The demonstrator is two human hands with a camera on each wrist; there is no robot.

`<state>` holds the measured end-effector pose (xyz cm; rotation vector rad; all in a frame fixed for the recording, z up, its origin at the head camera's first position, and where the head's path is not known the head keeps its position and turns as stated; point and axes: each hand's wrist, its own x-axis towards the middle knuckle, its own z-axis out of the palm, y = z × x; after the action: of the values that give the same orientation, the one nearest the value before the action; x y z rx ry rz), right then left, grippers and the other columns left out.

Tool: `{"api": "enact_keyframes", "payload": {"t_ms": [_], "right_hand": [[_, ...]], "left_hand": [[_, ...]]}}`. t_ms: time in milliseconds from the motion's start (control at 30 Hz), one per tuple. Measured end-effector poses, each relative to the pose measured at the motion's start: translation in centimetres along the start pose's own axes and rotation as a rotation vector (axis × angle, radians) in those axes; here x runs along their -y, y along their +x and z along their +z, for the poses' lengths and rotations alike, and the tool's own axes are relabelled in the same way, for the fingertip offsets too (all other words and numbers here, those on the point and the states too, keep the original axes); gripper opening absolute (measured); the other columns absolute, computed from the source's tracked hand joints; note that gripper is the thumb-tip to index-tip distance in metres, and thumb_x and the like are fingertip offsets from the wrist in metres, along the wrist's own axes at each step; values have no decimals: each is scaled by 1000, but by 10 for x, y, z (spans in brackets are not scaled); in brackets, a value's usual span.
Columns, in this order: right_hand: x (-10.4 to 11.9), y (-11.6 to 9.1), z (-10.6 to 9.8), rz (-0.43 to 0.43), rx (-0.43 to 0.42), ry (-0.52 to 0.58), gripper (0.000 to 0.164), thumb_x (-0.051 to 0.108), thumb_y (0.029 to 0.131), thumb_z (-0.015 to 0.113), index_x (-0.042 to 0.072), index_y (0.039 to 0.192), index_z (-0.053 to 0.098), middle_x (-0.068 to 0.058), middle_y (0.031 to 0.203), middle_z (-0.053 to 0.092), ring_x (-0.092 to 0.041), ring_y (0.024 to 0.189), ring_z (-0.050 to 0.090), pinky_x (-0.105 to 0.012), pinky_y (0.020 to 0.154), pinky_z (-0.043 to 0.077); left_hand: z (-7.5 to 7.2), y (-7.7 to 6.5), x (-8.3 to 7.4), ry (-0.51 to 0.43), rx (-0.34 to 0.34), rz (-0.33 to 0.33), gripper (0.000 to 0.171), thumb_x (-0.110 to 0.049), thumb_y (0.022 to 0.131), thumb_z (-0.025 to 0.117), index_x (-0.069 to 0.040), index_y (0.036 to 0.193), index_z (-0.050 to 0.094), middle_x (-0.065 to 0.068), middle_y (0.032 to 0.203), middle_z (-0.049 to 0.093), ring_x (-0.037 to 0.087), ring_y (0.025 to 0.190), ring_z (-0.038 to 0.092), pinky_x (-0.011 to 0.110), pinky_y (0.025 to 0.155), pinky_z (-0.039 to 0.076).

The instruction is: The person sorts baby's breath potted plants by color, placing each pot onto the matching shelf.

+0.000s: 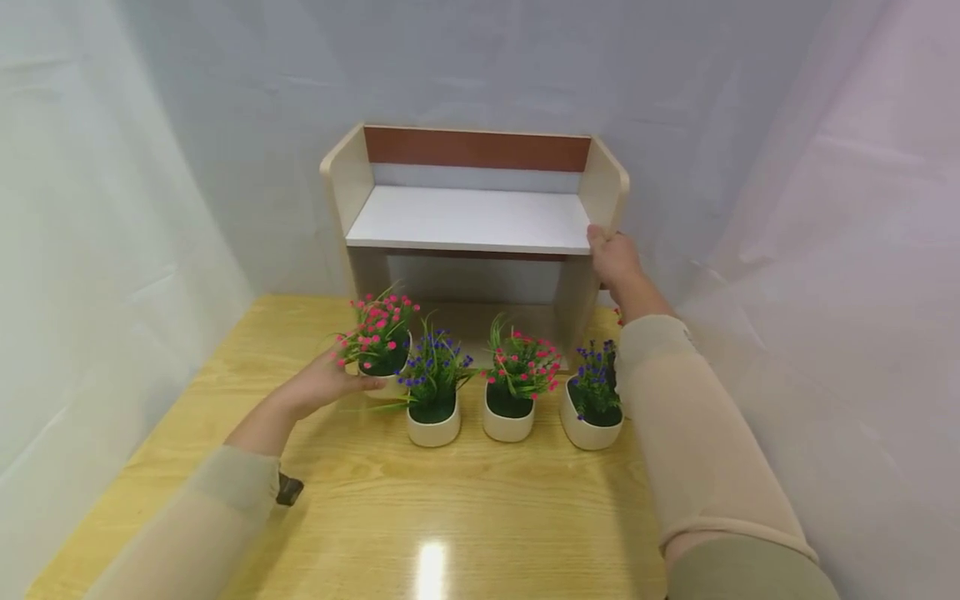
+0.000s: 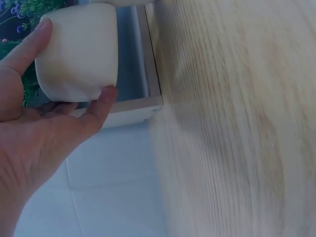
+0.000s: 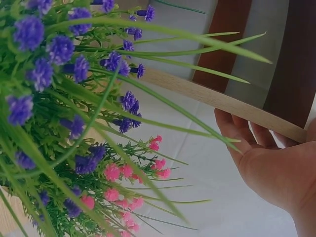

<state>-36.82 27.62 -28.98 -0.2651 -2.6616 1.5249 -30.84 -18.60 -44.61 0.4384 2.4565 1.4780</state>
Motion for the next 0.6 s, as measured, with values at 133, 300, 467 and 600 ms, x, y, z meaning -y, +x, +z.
{"api": "enact_keyframes", "payload": {"t_ms": [133, 300, 467, 600], "right_hand": [[1, -2, 1, 1, 1, -7, 82, 60, 114, 31, -2, 167, 28, -29, 169, 38, -48, 156, 40, -64, 130, 36], [1, -5, 3, 10, -12, -2, 83, 61, 114, 32, -3, 166, 29, -29, 167, 41, -47, 154, 43, -64, 129, 38], [2, -6, 9, 21, -3, 23, 79, 58, 114, 34, -3, 166, 30, -28, 166, 43, -46, 153, 45, -63, 129, 39], [3, -6, 13, 27, -11, 11, 80, 59, 114, 34, -2, 166, 30, -28, 167, 42, -46, 154, 44, -63, 130, 38]], "left_hand": [[3, 8, 0, 3, -2, 7, 109, -27, 91, 89, -29, 174, 19, 16, 180, 25, 53, 165, 21, 78, 130, 17], [7, 23, 3, 6, 24, 82, 99, -23, 94, 84, -28, 173, 24, 13, 177, 36, 48, 164, 30, 74, 132, 19], [12, 31, 8, 42, 52, 97, 93, -23, 99, 78, -22, 174, 23, 17, 177, 34, 50, 162, 32, 74, 132, 20], [16, 34, 11, 58, 62, 71, 77, -20, 103, 72, -11, 169, 34, 21, 170, 44, 51, 152, 48, 71, 131, 26]]}}
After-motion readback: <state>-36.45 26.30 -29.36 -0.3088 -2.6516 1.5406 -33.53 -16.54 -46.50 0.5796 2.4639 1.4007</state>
